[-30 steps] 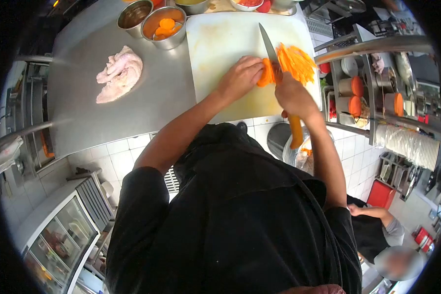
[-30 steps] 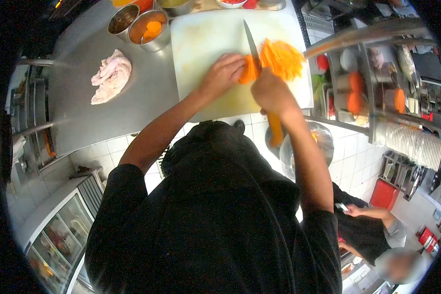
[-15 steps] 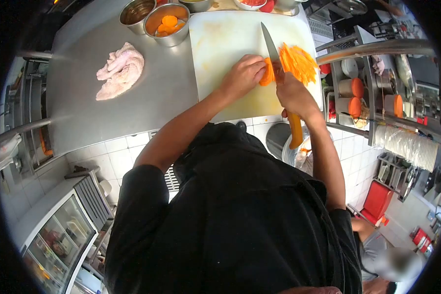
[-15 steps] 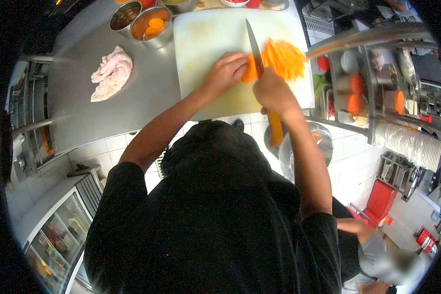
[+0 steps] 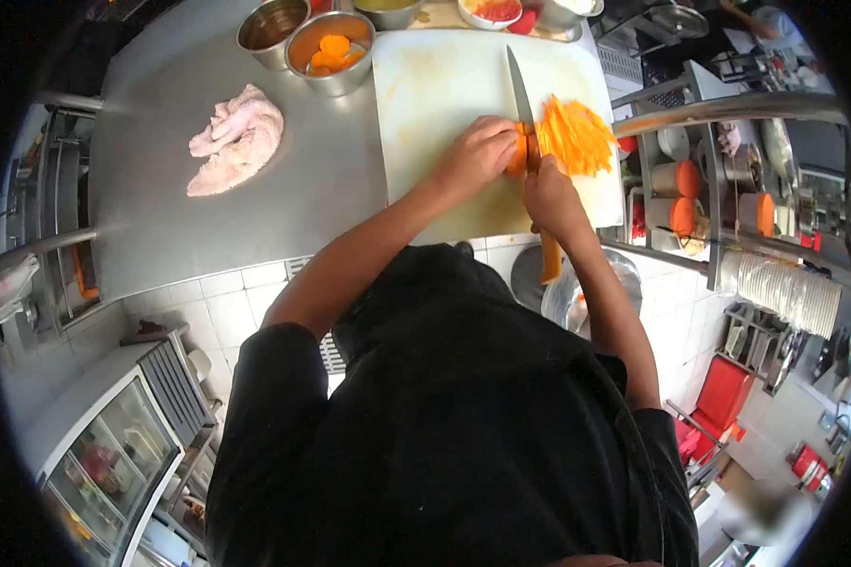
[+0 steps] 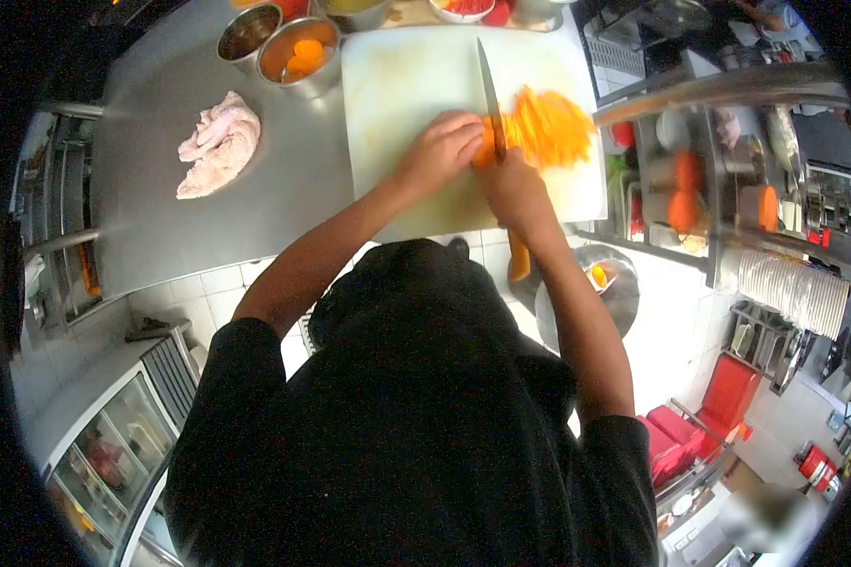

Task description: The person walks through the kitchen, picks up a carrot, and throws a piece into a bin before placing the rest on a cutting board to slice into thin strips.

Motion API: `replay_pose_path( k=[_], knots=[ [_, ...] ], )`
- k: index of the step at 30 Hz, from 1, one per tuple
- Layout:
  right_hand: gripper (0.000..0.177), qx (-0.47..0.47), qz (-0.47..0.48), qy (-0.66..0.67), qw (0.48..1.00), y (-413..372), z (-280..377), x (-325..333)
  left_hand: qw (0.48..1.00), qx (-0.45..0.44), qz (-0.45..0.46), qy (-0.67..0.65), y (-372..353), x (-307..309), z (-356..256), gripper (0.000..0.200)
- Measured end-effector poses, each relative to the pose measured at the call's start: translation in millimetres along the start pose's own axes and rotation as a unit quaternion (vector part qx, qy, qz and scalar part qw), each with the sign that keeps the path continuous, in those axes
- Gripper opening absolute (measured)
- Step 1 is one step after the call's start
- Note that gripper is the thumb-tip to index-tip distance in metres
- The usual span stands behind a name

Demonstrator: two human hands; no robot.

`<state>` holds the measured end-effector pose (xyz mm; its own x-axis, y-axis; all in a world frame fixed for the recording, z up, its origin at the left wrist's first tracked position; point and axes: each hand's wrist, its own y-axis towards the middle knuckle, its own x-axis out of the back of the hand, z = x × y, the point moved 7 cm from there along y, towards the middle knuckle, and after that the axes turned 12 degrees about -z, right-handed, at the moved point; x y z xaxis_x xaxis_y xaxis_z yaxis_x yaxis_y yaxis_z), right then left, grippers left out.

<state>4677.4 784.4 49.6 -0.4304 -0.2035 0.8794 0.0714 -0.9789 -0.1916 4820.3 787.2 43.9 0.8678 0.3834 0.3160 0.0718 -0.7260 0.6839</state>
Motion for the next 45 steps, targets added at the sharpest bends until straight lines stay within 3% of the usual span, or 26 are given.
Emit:
replay_pose_path(
  k=[4,7,10,13,16,19,22,31,34,37,45],
  knots=[
    [0.029,-0.066,0.065,0.07,0.993,-5.2,25.0,35.6,0.999,0.012,-0.032,-0.016,5.4,12.5,0.9,0.02],
    [0.031,-0.079,0.091,0.07,0.99,-13.3,36.8,47.2,0.999,0.004,0.033,0.023,1.1,19.0,-6.2,0.023],
    [0.029,-0.088,0.084,0.078,0.99,-15.3,40.3,45.1,0.997,-0.048,0.055,0.036,-3.7,14.9,-8.4,0.027],
    [0.026,-0.098,0.07,0.072,0.99,-14.2,28.7,31.5,0.997,-0.041,0.052,0.039,-5.5,12.6,-5.6,0.029],
    [0.025,-0.097,0.046,0.058,0.993,-12.3,23.2,21.1,0.998,-0.03,0.051,0.019,-3.4,14.3,-5.6,0.027],
    [0.025,-0.031,0.011,0.073,0.997,-2.7,11.8,-1.9,0.999,0.0,0.052,0.01,-6.1,9.1,2.2,0.026],
    [0.026,-0.046,0.006,0.069,0.997,-1.5,7.9,-2.5,0.999,0.006,0.045,-0.005,-1.1,15.5,-3.9,0.024],
    [0.028,-0.084,0.089,0.057,0.991,-18.0,39.5,39.3,0.999,0.018,0.044,-0.001,-1.6,16.9,-4.8,0.022],
    [0.026,-0.1,0.058,0.042,0.992,-16.9,32.8,28.7,0.999,-0.005,0.039,0.012,-3.4,15.0,-2.4,0.023],
    [0.023,-0.006,-0.016,0.026,1.0,3.1,-1.4,-12.5,0.999,0.009,0.045,0.003,-1.4,15.4,-3.5,0.023],
    [0.031,-0.045,0.057,0.054,0.996,-3.4,13.6,21.6,1.0,0.0,0.03,0.002,-4.5,13.4,-1.4,0.019]
  ],
)
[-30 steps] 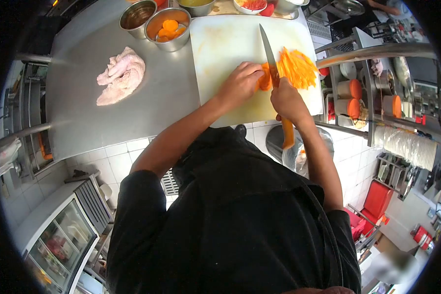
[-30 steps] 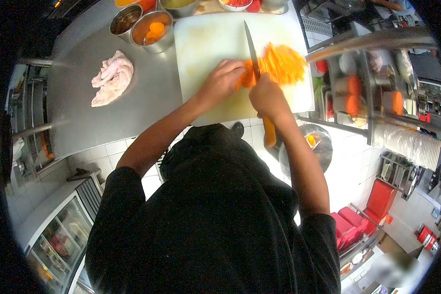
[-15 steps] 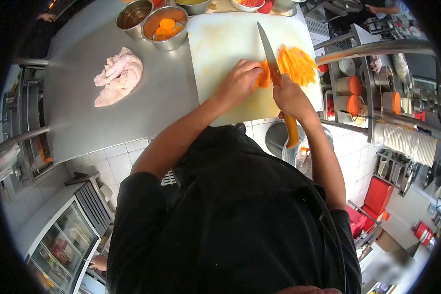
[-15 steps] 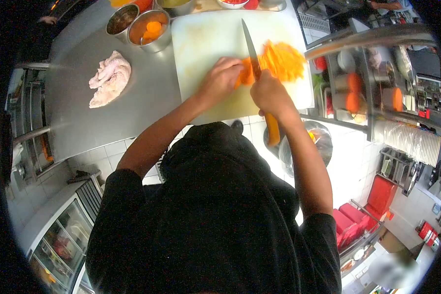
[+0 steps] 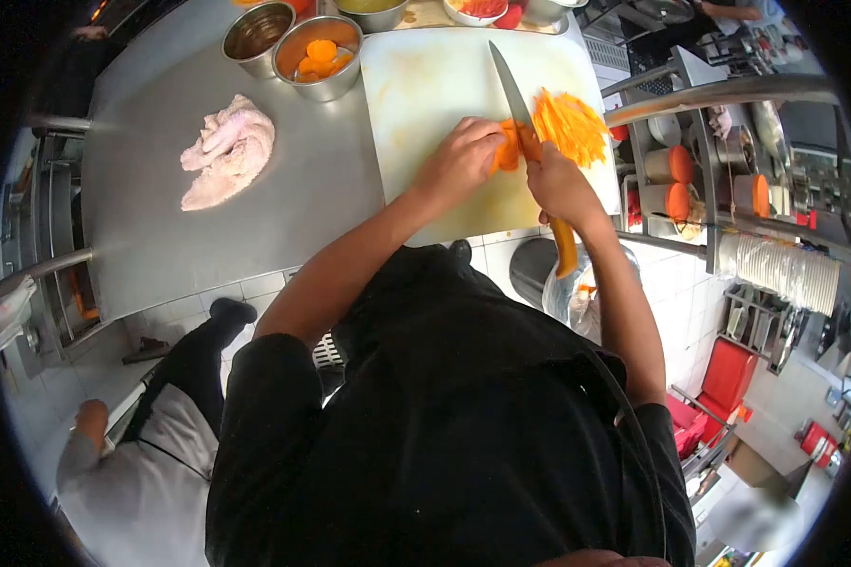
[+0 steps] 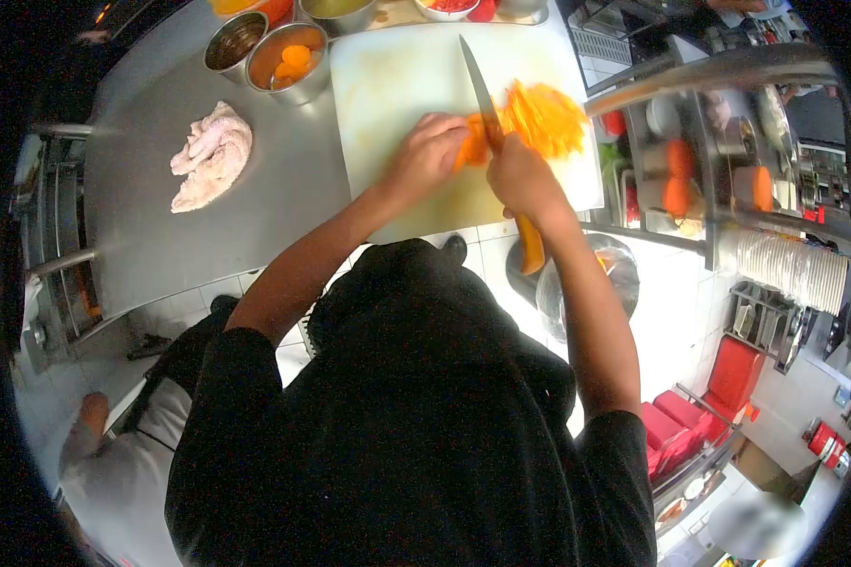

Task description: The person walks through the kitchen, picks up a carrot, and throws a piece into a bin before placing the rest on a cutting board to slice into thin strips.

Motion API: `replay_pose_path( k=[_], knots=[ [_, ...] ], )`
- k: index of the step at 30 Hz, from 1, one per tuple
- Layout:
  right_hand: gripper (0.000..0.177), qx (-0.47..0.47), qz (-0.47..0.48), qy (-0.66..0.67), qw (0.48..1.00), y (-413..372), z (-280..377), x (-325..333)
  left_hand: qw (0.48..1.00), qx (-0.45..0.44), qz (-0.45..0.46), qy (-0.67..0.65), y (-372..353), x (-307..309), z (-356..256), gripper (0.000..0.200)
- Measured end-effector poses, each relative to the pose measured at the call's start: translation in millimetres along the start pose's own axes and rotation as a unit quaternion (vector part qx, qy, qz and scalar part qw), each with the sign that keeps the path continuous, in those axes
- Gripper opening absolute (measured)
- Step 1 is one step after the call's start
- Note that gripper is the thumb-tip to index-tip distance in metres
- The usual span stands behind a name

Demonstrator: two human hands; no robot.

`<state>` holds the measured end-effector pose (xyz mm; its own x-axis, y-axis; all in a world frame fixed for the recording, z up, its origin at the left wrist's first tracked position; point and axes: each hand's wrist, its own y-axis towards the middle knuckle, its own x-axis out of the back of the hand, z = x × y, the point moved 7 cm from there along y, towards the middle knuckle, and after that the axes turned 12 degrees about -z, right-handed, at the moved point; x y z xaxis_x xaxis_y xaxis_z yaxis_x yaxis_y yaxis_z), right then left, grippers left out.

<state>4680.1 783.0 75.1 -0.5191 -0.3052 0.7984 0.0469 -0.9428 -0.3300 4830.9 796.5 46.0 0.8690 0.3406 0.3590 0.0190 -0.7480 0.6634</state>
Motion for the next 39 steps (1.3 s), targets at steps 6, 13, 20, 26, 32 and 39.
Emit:
replay_pose_path(
  k=[6,13,20,26,32,39],
  knots=[
    [0.027,-0.044,0.044,0.01,0.998,-16.7,27.8,19.3,1.0,-0.002,0.006,0.002,1.9,5.1,-1.5,0.019],
    [0.028,0.064,-0.092,-0.078,0.991,12.6,-22.1,-42.1,1.0,0.013,0.003,-0.01,2.8,4.3,-0.9,0.017],
    [0.028,-0.042,0.047,0.024,0.998,-15.7,26.9,12.8,0.999,0.037,-0.008,-0.018,-0.1,2.6,3.6,0.016],
    [0.022,0.069,-0.121,-0.061,0.988,1.4,-6.0,-31.4,0.999,0.03,-0.015,-0.024,4.5,2.8,6.5,0.014],
    [0.029,0.026,-0.024,-0.011,0.999,-2.2,0.3,-11.7,0.998,0.051,-0.006,-0.027,-2.0,4.1,11.0,0.024],
    [0.032,0.004,0.011,-0.012,1.0,-7.3,7.0,-1.0,0.999,0.028,0.038,-0.002,0.4,8.2,0.0,0.046]
  ],
)
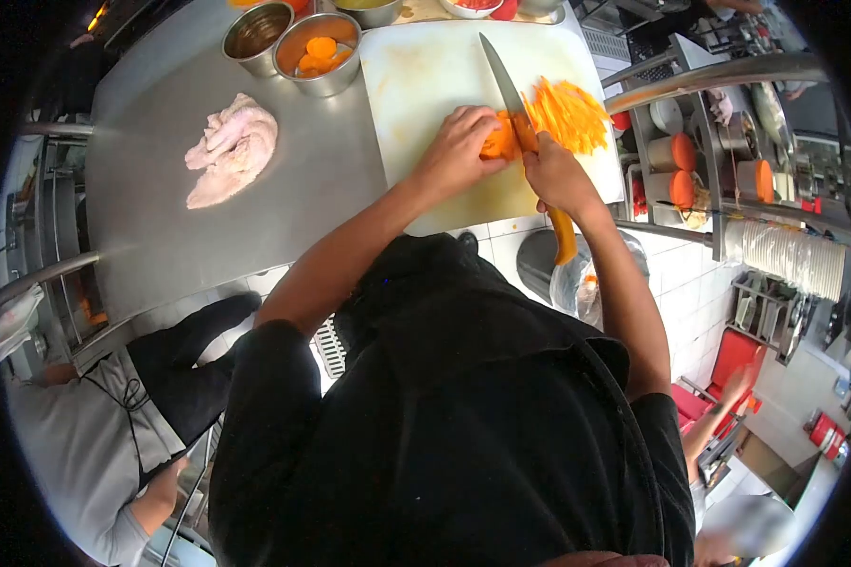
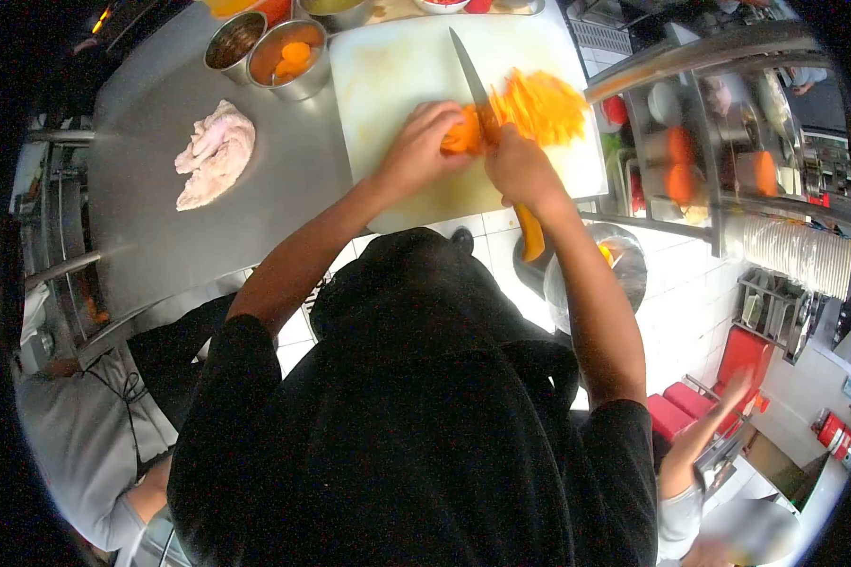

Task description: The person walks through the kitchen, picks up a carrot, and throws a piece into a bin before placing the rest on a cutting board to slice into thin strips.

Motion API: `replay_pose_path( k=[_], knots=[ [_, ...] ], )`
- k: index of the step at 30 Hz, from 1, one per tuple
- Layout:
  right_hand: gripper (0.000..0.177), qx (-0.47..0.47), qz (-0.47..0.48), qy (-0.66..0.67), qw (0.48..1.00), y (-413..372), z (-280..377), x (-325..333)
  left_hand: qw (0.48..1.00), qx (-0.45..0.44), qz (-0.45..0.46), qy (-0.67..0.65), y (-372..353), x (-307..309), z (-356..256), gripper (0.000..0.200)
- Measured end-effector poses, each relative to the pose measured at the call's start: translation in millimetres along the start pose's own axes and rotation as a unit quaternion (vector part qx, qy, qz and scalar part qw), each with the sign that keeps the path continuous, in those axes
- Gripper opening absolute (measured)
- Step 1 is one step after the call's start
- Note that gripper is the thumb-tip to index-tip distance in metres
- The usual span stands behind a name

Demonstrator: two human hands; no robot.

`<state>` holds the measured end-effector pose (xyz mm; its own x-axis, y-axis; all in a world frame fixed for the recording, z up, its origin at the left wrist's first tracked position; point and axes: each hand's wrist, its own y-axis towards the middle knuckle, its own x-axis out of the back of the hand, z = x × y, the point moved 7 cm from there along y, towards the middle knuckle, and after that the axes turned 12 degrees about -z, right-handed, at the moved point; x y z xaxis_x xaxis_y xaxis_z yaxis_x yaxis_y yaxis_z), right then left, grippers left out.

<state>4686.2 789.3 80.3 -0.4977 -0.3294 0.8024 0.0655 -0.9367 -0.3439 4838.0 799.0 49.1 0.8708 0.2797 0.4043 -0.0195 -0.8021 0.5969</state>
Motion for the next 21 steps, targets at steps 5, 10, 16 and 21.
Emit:
replay_pose_path(
  k=[5,10,16,21],
  knots=[
    [0.031,0.001,-0.015,0.021,1.0,-1.0,0.3,-3.6,1.0,-0.008,0.004,-0.01,-5.4,-4.6,6.1,0.043],
    [0.029,0.001,-0.031,0.015,0.999,-8.0,15.0,5.3,0.999,0.005,-0.031,-0.026,0.1,11.9,-7.9,0.032],
    [0.026,0.0,-0.02,-0.02,1.0,-8.0,19.4,3.0,1.0,-0.001,0.025,-0.013,-4.4,9.2,0.4,0.026],
    [0.026,-0.015,-0.012,-0.018,1.0,-10.2,24.7,5.2,0.998,-0.01,0.058,-0.019,-0.2,3.5,7.0,0.024]
  ],
)
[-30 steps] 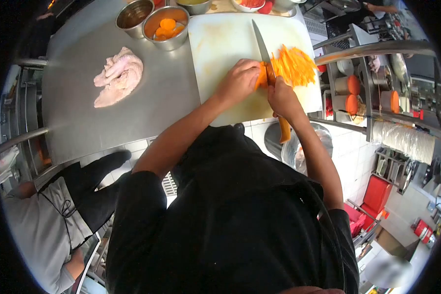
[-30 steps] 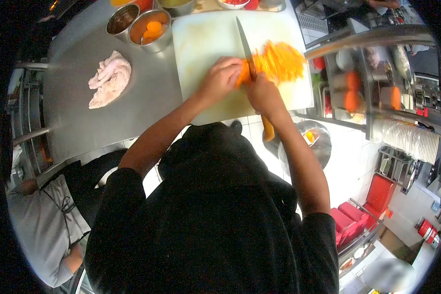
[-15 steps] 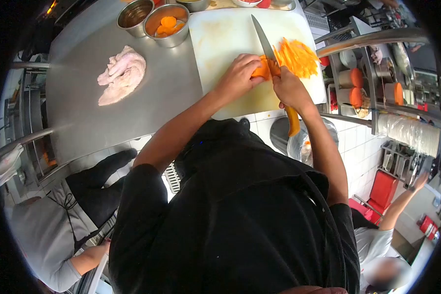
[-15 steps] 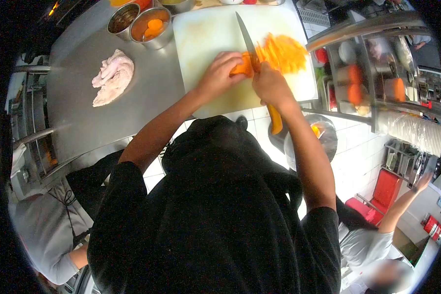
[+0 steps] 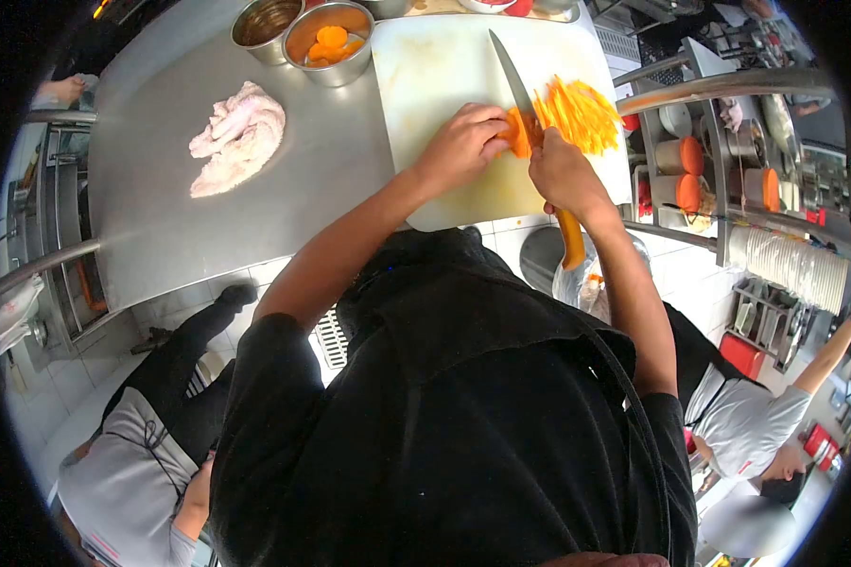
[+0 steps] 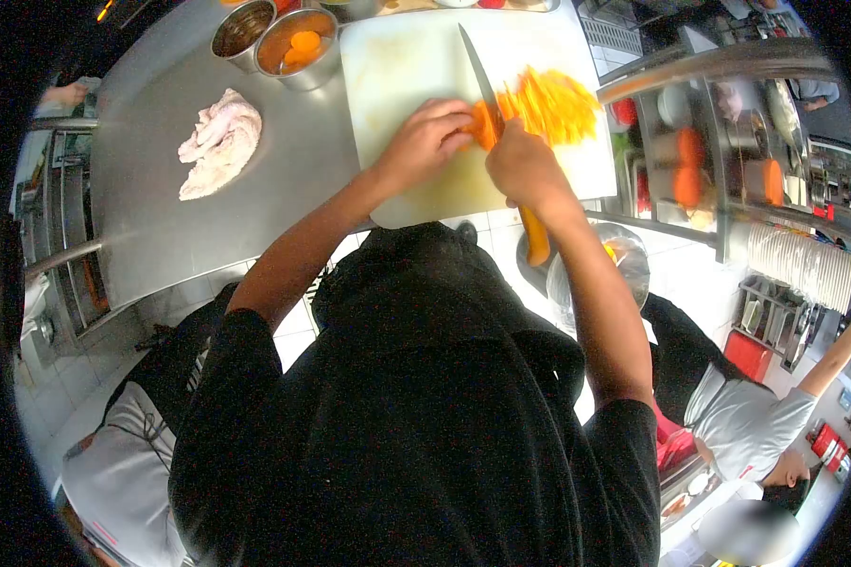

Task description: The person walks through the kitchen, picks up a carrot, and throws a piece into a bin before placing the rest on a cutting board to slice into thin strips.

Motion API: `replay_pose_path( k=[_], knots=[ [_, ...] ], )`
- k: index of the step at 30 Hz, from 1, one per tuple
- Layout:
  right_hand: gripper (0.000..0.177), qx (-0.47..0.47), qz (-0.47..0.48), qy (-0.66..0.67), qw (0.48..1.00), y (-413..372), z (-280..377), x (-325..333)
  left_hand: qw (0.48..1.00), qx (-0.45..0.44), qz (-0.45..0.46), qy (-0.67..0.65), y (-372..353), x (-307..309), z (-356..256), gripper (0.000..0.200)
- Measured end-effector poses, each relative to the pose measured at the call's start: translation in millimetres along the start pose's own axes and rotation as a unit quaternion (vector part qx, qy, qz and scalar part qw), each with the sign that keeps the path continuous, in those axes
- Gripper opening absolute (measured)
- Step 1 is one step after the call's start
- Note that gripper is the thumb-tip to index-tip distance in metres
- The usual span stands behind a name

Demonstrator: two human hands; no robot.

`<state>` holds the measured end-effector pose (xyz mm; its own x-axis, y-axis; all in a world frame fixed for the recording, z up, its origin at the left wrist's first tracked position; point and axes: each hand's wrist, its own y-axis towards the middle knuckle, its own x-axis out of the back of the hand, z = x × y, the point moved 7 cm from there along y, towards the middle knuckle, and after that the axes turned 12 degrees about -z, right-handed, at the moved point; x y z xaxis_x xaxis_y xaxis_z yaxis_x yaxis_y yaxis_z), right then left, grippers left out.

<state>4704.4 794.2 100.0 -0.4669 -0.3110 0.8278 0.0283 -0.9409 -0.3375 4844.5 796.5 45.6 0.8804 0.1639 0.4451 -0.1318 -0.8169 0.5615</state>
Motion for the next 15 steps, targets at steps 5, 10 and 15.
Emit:
replay_pose_path(
  k=[5,10,15],
  knots=[
    [0.025,0.106,-0.135,-0.056,0.984,17.9,-31.1,-41.9,1.0,0.006,-0.027,0.002,-3.5,-2.6,-0.3,0.026],
    [0.028,0.028,-0.036,-0.001,0.999,17.7,-21.2,-24.3,0.999,-0.011,-0.048,0.006,-5.4,-2.9,4.3,0.026],
    [0.029,-0.004,0.004,0.023,1.0,1.8,-0.7,-2.8,0.999,0.018,-0.037,-0.008,-5.7,-1.9,1.1,0.026]
  ],
)
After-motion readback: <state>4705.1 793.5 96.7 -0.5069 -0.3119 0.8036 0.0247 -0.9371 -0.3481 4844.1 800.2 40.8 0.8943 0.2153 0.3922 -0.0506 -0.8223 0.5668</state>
